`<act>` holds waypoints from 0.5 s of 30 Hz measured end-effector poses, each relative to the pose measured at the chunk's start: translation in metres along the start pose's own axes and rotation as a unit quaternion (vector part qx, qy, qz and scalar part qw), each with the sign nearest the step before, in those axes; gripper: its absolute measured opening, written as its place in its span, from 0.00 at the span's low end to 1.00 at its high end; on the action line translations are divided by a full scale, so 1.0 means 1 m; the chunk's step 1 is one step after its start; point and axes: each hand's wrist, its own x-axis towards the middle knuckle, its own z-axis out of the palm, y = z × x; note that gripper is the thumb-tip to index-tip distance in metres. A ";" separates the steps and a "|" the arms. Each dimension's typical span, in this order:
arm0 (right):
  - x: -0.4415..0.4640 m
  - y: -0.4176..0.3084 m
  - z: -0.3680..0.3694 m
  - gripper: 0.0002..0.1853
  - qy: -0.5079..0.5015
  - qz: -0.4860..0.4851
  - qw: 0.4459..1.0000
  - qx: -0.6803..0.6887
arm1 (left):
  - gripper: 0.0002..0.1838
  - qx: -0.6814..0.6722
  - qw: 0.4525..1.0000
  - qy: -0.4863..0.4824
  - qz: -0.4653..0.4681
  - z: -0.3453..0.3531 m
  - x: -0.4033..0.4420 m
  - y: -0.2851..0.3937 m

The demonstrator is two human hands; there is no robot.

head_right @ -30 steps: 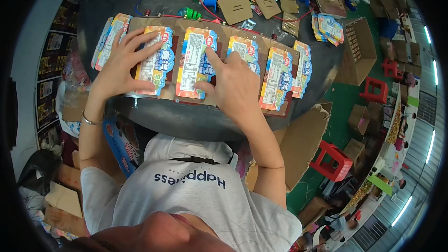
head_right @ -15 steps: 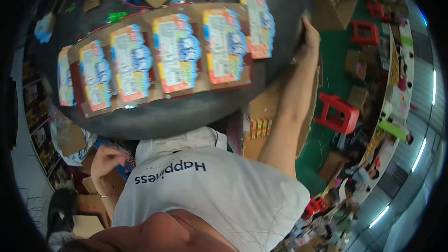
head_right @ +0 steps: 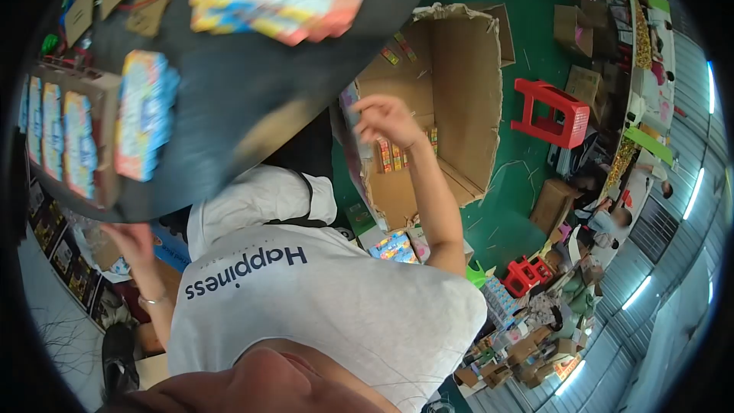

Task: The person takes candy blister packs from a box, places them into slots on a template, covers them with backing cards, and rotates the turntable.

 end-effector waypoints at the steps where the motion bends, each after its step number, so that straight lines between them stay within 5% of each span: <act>1: -0.001 0.033 -0.030 0.08 0.084 0.040 0.995 0.034 | 0.38 -0.087 0.985 -0.112 -0.102 -0.037 -0.016 -0.026; 3: 0.000 0.101 -0.125 0.07 0.163 0.094 0.945 -0.269 | 0.39 -0.020 0.980 -0.169 -0.107 0.066 -0.068 -0.092; 4: -0.007 0.156 -0.157 0.09 0.111 0.050 0.840 -0.530 | 0.32 -0.043 0.984 -0.141 -0.103 0.104 -0.083 -0.098; 5: -0.011 0.179 -0.148 0.14 0.048 0.153 0.682 -0.714 | 0.30 -0.043 0.994 -0.065 -0.071 0.109 -0.078 -0.086; 6: -0.020 0.209 -0.170 0.14 0.044 0.149 0.682 -0.715 | 0.29 -0.043 0.998 0.012 -0.038 0.125 -0.079 -0.096; 8: -0.023 0.264 -0.161 0.17 0.013 -0.014 0.530 -0.848 | 0.26 -0.101 0.994 0.051 0.009 0.039 -0.032 -0.052; 12: -0.006 0.254 -0.114 0.18 -0.051 0.066 0.534 -0.841 | 0.26 0.132 0.955 0.263 0.047 -0.050 0.086 0.073; 15: 0.002 0.251 -0.109 0.15 -0.045 0.103 0.543 -0.832 | 0.27 0.161 0.958 0.234 0.036 -0.140 0.159 0.146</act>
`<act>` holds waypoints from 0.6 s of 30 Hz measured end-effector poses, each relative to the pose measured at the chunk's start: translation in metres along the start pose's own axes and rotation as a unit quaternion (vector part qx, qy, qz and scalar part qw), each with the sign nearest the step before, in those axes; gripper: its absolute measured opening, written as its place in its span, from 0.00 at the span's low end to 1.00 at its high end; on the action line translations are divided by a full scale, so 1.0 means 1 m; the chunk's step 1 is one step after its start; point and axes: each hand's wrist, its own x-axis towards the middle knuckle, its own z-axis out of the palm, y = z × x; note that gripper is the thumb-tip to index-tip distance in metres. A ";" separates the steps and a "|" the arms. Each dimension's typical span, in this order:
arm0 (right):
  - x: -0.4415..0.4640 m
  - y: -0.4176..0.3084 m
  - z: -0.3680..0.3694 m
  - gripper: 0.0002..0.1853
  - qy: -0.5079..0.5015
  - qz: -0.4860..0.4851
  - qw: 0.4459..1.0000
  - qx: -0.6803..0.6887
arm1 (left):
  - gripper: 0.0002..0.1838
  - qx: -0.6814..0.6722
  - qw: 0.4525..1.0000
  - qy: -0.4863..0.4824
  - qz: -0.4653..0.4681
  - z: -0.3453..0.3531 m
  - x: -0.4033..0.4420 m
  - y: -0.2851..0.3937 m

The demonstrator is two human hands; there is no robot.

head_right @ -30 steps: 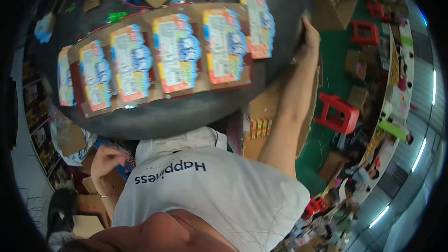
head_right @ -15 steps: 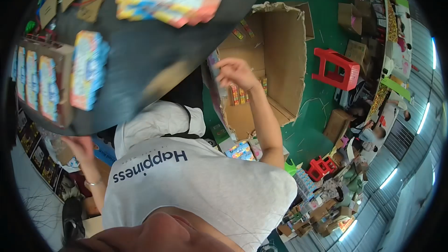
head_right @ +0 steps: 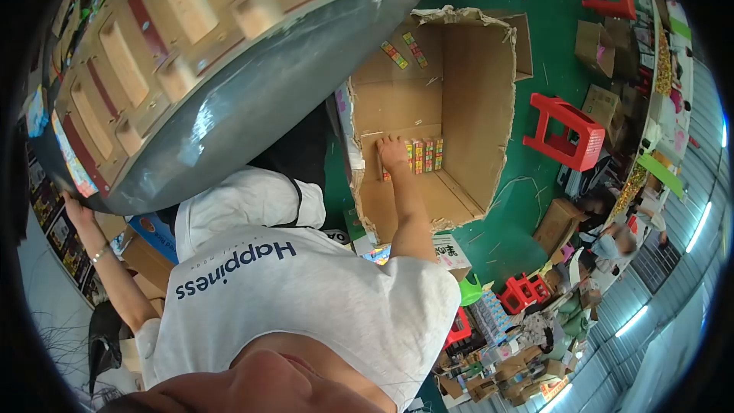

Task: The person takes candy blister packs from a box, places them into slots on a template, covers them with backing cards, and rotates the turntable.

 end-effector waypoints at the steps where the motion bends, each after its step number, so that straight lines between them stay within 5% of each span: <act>1: 0.001 -0.001 -0.003 0.14 0.003 -0.008 1.000 -0.004 | 0.28 0.007 1.000 -0.025 0.002 -0.012 0.028 0.011; 7: 0.004 0.000 0.000 0.14 -0.015 -0.038 0.999 -0.016 | 0.29 0.029 0.998 -0.047 0.020 0.008 0.072 0.021; 9: -0.001 -0.008 0.008 0.14 -0.062 -0.073 0.995 -0.041 | 0.28 0.105 0.993 0.043 -0.022 0.006 0.081 0.040; 10: 0.000 -0.005 0.030 0.13 -0.054 -0.060 0.996 0.036 | 0.32 0.277 0.948 0.153 0.026 0.000 0.087 0.047; 11: 0.001 -0.001 0.045 0.13 -0.046 -0.046 0.991 0.114 | 0.34 0.283 0.942 0.160 0.086 -0.022 0.123 0.055; 13: -0.014 0.000 0.036 0.11 0.019 -0.021 0.980 0.196 | 0.33 0.418 0.814 0.245 0.320 0.019 0.065 0.073; 15: -0.025 0.033 0.025 0.13 -0.032 -0.045 0.949 0.312 | 0.31 0.352 0.772 0.177 0.499 0.111 -0.074 0.075; 16: -0.037 0.055 -0.005 0.16 -0.057 -0.004 0.917 0.394 | 0.27 0.237 0.846 0.049 0.475 0.174 -0.155 0.068; 18: -0.094 0.071 -0.127 0.18 -0.063 0.057 0.849 0.522 | 0.23 0.192 0.902 -0.172 0.348 0.234 -0.295 0.044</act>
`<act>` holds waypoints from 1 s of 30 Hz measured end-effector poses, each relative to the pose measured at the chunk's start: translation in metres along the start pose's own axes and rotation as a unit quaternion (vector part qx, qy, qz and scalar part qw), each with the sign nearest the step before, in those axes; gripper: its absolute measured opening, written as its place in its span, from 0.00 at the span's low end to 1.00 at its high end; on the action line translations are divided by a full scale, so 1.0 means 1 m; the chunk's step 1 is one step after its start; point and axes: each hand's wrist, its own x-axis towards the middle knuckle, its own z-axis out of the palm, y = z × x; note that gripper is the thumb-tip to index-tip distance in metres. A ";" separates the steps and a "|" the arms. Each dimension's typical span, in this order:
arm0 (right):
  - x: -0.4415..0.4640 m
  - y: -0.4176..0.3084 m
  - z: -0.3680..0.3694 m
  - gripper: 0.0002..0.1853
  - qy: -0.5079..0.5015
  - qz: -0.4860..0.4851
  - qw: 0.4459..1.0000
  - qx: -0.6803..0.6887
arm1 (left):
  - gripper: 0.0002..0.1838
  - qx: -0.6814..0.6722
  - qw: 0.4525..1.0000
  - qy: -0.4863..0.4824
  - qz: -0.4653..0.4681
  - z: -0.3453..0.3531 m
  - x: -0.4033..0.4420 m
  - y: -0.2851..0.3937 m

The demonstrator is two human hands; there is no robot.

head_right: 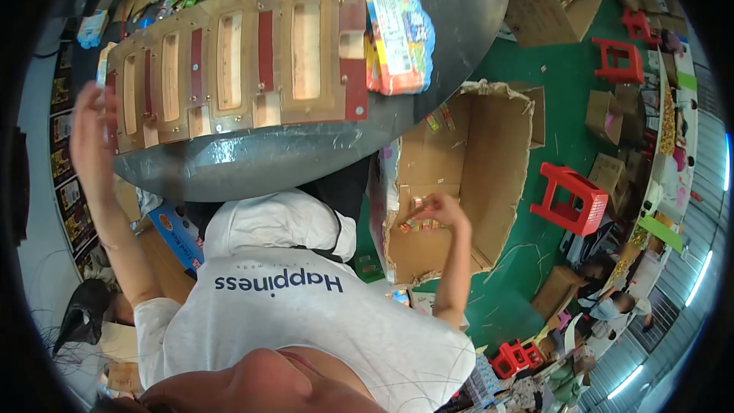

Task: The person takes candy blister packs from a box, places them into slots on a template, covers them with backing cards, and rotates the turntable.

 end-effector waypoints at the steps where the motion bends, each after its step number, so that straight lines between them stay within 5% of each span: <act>1: -0.020 -0.006 -0.026 0.19 -0.024 -0.037 0.991 0.125 | 0.22 -0.032 0.969 -0.236 0.062 0.011 -0.019 0.003; 2: -0.061 -0.072 -0.050 0.19 -0.018 -0.063 0.983 0.169 | 0.23 -0.145 0.898 -0.413 0.036 0.037 -0.040 0.028; 4: -0.121 -0.176 -0.072 0.21 -0.042 -0.144 0.965 0.216 | 0.31 -0.107 0.800 -0.583 0.093 0.082 -0.068 0.033; 5: -0.138 -0.215 -0.075 0.21 -0.038 -0.147 0.965 0.212 | 0.41 -0.108 0.778 -0.608 0.112 0.106 -0.087 0.029; 7: -0.148 -0.284 -0.084 0.20 -0.114 -0.356 0.923 0.087 | 0.41 -0.118 0.790 -0.586 0.133 0.148 -0.113 0.036; 8: -0.150 -0.318 -0.082 0.20 -0.116 -0.384 0.915 0.032 | 0.41 -0.120 0.792 -0.583 0.138 0.158 -0.115 0.046; 10: -0.148 -0.362 -0.065 0.21 -0.119 -0.415 0.901 -0.027 | 0.38 -0.244 0.696 -0.670 -0.084 0.166 -0.112 0.059; 13: -0.134 -0.398 -0.032 0.29 -0.028 -0.437 0.895 0.087 | 0.30 -0.199 0.675 -0.687 -0.179 0.150 -0.088 0.063; 15: -0.123 -0.416 -0.001 0.28 0.166 -0.468 0.845 0.201 | 0.24 -0.344 0.731 -0.551 -0.209 0.139 -0.083 0.050; 19: -0.092 -0.424 0.017 0.06 0.035 -0.392 0.887 0.241 | 0.17 -0.290 0.856 -0.400 -0.149 0.122 -0.058 0.043; 21: -0.079 -0.439 0.008 0.08 0.042 -0.402 0.887 0.221 | 0.18 -0.280 0.853 -0.415 -0.145 0.116 -0.040 0.039; 23: -0.057 -0.446 -0.014 0.08 0.030 -0.357 0.896 0.262 | 0.18 -0.369 0.823 -0.351 -0.250 0.109 -0.027 0.023; 27: -0.025 -0.469 -0.049 0.12 0.111 -0.292 0.946 0.084 | 0.15 -0.445 0.764 -0.353 -0.306 0.080 0.006 0.023; 30: -0.025 -0.487 -0.049 0.13 0.177 -0.216 0.958 -0.060 | 0.19 -0.419 0.790 -0.349 -0.281 0.078 0.007 0.025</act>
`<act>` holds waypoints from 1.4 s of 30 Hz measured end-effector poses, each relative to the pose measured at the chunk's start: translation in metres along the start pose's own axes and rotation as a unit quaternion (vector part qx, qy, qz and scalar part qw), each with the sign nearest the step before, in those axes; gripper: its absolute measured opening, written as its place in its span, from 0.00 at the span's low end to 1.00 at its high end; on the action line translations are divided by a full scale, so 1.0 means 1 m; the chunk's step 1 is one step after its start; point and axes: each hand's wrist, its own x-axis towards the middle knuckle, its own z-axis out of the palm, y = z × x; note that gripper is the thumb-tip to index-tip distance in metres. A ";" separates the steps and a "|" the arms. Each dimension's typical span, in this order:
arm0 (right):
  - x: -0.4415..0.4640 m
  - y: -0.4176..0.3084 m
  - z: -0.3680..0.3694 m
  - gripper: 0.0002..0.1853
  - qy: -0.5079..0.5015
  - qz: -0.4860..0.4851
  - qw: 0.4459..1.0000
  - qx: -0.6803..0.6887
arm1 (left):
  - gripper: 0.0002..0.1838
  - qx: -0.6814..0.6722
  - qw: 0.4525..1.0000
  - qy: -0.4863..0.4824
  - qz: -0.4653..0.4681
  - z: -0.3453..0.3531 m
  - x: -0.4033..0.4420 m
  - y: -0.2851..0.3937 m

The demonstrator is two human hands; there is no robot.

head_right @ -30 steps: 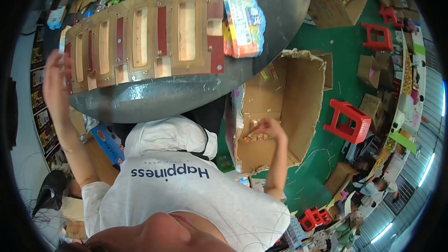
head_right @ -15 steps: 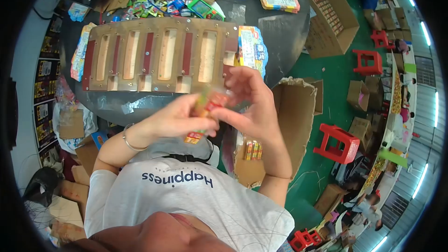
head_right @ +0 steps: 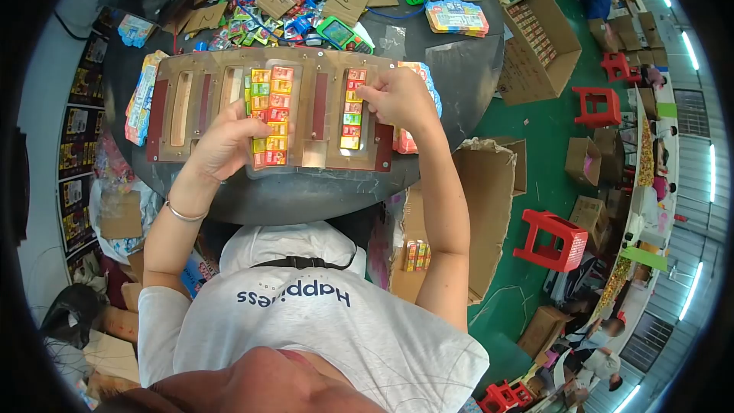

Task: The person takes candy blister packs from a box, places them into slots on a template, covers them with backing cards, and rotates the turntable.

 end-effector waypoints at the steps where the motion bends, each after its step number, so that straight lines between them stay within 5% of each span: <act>1: -0.002 -0.002 0.002 0.13 -0.001 0.000 1.000 -0.001 | 0.20 0.021 0.999 0.025 0.027 0.001 0.000 -0.001; 4: -0.016 -0.009 0.013 0.14 0.079 -0.087 0.971 -0.209 | 0.21 0.076 0.996 0.024 0.050 -0.008 0.002 -0.009; 6: -0.031 -0.017 0.033 0.14 0.108 -0.155 0.978 0.092 | 0.21 0.105 0.992 0.025 0.067 -0.007 0.004 -0.016; 9: -0.033 -0.026 0.063 0.14 -0.047 -0.126 0.972 0.193 | 0.22 0.135 0.988 0.004 0.080 -0.013 0.005 -0.018; 13: -0.015 -0.042 0.065 0.15 -0.087 -0.078 0.958 0.262 | 0.20 0.053 0.998 0.027 0.036 -0.033 -0.014 0.011; 15: -0.009 -0.046 0.070 0.16 0.012 -0.103 0.994 0.041 | 0.19 -0.047 0.999 -0.007 0.018 -0.053 -0.021 0.023; 17: -0.011 -0.053 0.075 0.17 0.023 -0.089 0.996 -0.004 | 0.18 -0.027 0.999 0.000 0.018 -0.061 -0.026 0.028; 19: -0.013 -0.053 0.081 0.17 0.115 -0.178 0.951 -0.226 | 0.17 0.089 0.994 0.046 0.047 -0.058 -0.032 0.029; 23: -0.026 -0.063 0.095 0.18 0.170 -0.214 0.938 -0.213 | 0.19 0.147 0.980 0.062 0.115 -0.068 -0.031 0.011; 25: -0.033 -0.071 0.113 0.18 0.030 -0.237 0.970 0.046 | 0.17 0.154 0.982 0.036 0.103 -0.067 -0.030 0.009; 29: -0.016 -0.094 0.122 0.17 -0.075 -0.105 0.975 0.180 | 0.19 0.075 0.995 0.059 0.034 -0.095 -0.028 0.033; 31: -0.006 -0.104 0.128 0.18 -0.045 -0.130 0.985 0.105 | 0.26 0.257 0.956 0.134 0.045 -0.110 -0.030 0.059; 32: 0.003 -0.103 0.135 0.18 0.015 -0.198 0.980 -0.020 | 0.24 0.474 0.847 0.209 0.120 -0.124 -0.023 0.063; 33: 0.006 -0.106 0.140 0.17 0.075 -0.263 0.951 -0.145 | 0.23 0.659 0.677 0.268 0.187 -0.124 -0.021 0.068; 37: -0.008 -0.116 0.149 0.12 0.151 -0.219 0.923 -0.279 | 0.20 0.744 0.573 0.337 0.059 -0.108 -0.029 0.068; 39: -0.021 -0.110 0.155 0.13 0.172 -0.276 0.909 -0.260 | 0.20 0.726 0.488 0.429 0.226 -0.106 -0.037 0.056; 40: -0.028 -0.106 0.157 0.15 0.194 -0.331 0.892 -0.239 | 0.23 0.719 0.483 0.398 0.303 -0.112 -0.040 0.052; 42: -0.038 -0.095 0.160 0.17 0.168 -0.335 0.887 -0.270 | 0.25 0.782 0.454 0.314 0.290 -0.120 -0.052 0.042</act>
